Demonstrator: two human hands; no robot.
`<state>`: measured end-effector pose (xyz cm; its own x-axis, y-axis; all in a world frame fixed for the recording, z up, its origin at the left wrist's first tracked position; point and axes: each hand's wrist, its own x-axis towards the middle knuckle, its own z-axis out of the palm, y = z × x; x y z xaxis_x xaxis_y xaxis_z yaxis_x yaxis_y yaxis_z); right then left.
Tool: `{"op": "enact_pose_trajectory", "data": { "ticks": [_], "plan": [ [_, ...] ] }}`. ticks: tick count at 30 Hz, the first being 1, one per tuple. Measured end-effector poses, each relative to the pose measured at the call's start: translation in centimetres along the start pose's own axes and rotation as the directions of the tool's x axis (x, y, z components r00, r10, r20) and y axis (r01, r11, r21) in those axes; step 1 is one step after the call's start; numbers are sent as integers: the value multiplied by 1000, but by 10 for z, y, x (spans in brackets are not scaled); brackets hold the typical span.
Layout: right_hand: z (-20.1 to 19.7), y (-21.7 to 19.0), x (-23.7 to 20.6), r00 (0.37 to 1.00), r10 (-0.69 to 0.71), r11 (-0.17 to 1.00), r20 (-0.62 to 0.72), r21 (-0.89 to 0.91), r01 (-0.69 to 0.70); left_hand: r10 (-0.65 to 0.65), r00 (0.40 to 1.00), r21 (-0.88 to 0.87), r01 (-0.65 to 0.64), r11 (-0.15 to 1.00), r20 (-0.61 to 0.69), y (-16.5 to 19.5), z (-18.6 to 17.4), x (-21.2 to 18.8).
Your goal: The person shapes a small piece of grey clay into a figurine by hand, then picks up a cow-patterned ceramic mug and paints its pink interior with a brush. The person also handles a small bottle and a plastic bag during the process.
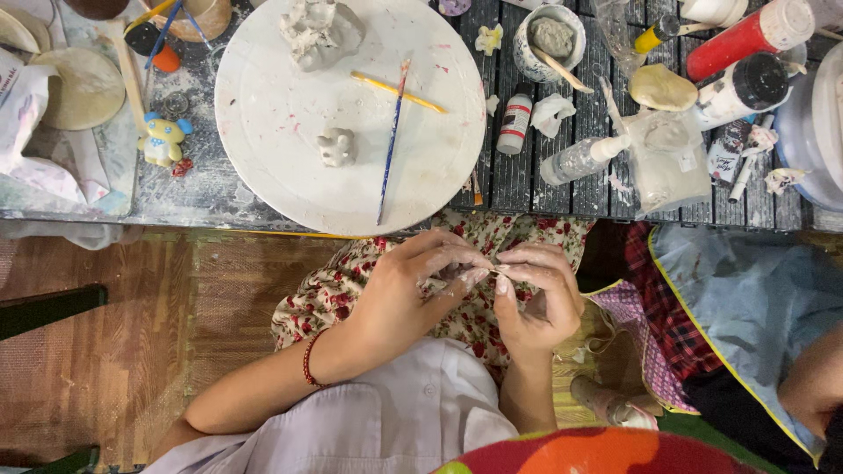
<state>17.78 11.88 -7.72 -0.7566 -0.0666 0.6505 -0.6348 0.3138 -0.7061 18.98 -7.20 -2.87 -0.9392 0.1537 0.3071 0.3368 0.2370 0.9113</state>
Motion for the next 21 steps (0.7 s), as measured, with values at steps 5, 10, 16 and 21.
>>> {"op": "enact_pose_trajectory", "data": {
  "ticks": [5, 10, 16, 21],
  "plan": [
    [2, -1, 1, 1000, 29, 998, 3, 57, -29, 14, 1000, -6, -14, 1000, -8, 0, 1, -1],
    [1, 2, -5, 995, 95, 980, 18, 175, -96, 5, 1000, 7, -5, 1000, -10, 0, 3, -2],
    [-2, 12, -11, 989, 145, 964, 36, 218, -149, -35, 999, -38, 36, 999, 21, -1, 0, 2],
    [4, 21, -1, 984, 152, 905, 93, 387, -177, -141, 989, -91, 145, 985, 44, -2, -8, 6]
  ]
}}
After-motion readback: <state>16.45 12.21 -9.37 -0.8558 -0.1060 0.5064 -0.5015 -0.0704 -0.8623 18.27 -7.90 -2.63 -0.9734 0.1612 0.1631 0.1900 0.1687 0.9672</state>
